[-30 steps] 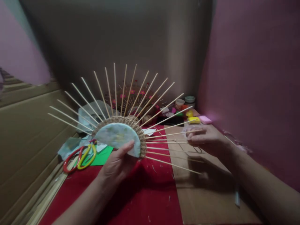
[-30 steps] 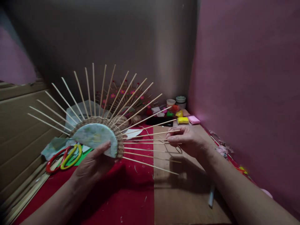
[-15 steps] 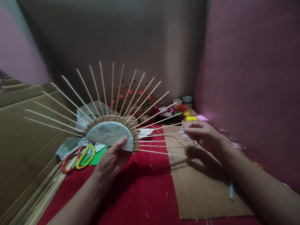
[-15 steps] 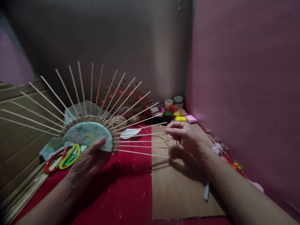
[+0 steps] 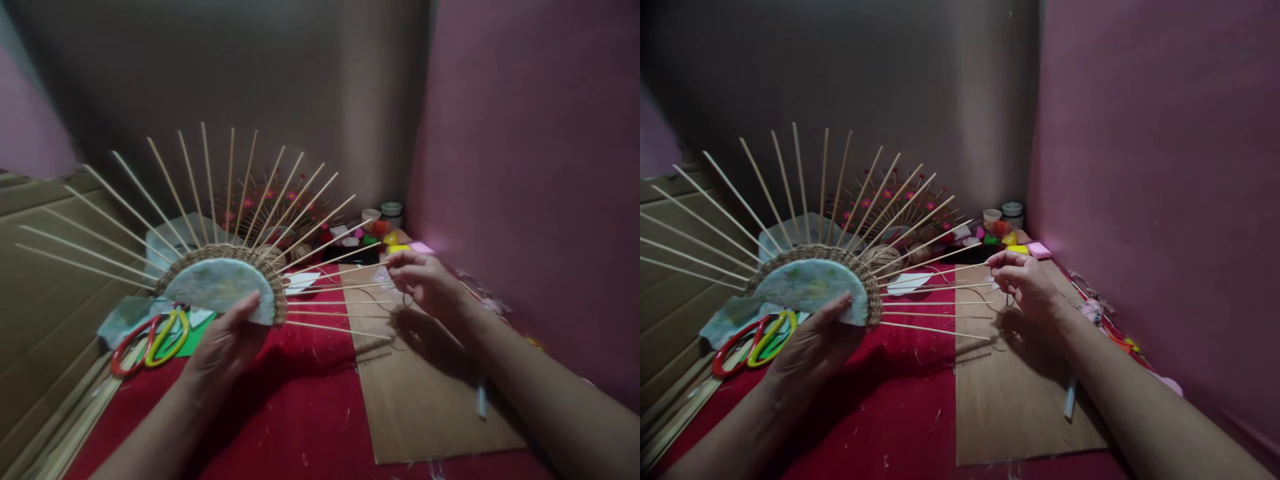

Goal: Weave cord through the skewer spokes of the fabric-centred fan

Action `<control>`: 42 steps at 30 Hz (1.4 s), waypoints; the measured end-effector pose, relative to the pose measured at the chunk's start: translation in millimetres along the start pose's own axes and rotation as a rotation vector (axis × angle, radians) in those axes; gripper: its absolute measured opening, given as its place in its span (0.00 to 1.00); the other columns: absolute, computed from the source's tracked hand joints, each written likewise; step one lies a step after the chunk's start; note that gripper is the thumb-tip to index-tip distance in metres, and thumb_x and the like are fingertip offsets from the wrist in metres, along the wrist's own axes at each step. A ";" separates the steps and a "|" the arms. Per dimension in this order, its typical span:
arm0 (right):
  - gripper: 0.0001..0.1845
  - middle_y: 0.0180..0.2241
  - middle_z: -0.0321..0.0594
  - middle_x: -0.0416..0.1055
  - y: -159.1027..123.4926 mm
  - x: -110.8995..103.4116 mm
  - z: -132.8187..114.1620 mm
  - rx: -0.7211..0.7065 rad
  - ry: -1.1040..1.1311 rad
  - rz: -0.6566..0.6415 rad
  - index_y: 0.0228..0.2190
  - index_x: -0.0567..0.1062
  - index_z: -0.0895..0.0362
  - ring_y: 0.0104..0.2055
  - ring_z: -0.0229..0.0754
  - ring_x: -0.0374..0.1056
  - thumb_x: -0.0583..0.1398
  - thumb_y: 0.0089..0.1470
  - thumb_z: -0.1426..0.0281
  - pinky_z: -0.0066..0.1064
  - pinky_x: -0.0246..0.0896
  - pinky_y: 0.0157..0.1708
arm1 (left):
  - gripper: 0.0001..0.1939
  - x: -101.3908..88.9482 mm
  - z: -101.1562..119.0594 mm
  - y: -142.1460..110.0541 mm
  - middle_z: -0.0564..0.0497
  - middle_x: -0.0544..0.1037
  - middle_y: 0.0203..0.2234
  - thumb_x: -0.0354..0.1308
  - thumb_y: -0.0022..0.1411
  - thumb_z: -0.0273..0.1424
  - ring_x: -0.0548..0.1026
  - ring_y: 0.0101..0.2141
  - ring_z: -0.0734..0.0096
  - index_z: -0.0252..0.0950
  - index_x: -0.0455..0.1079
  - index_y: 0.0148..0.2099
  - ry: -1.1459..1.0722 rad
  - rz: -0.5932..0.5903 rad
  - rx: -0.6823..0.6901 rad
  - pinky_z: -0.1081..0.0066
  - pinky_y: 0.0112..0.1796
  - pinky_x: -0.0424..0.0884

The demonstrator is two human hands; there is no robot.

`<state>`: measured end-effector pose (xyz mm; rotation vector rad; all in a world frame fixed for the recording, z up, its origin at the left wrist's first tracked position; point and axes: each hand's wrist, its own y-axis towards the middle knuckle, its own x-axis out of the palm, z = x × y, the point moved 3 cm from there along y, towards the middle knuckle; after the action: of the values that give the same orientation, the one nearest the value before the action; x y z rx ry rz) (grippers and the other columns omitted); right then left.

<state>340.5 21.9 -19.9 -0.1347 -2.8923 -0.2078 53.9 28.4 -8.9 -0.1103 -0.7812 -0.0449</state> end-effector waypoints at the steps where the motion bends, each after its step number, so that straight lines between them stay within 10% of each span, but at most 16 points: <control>1: 0.10 0.19 0.31 0.61 0.4 -0.1 0.1 -0.010 0.015 -0.007 0.24 0.73 0.58 0.19 0.30 0.50 0.61 0.32 0.77 0.27 0.38 0.17 | 0.12 0.1 0.0 0.1 0.47 0.78 0.27 0.49 0.54 0.14 0.76 0.27 0.70 0.31 0.71 0.32 -0.002 0.000 -0.006 0.72 0.31 0.75; 31: 0.13 0.26 0.39 0.69 -6.4 6.3 2.5 0.259 -0.100 -0.090 0.28 0.77 0.55 0.22 0.33 0.55 0.62 0.33 0.77 0.27 0.44 0.18 | 0.14 2.0 1.8 -2.1 0.49 0.78 0.26 0.46 0.57 0.15 0.76 0.26 0.71 0.32 0.72 0.34 -0.074 0.044 -0.005 0.72 0.29 0.74; 42: 0.04 0.21 0.36 0.66 -24.9 40.2 14.7 0.043 -0.612 -0.268 0.20 0.74 0.55 0.24 0.38 0.60 0.61 0.39 0.76 0.30 0.53 0.23 | 0.12 5.0 -17.3 -21.8 0.50 0.79 0.29 0.47 0.59 0.18 0.77 0.27 0.68 0.35 0.71 0.38 -0.182 -0.036 -0.208 0.68 0.27 0.75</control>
<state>295.5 2.7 -27.5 0.2441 -3.5173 -0.1731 67.8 4.8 -15.7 -0.3006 -0.9591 -0.1516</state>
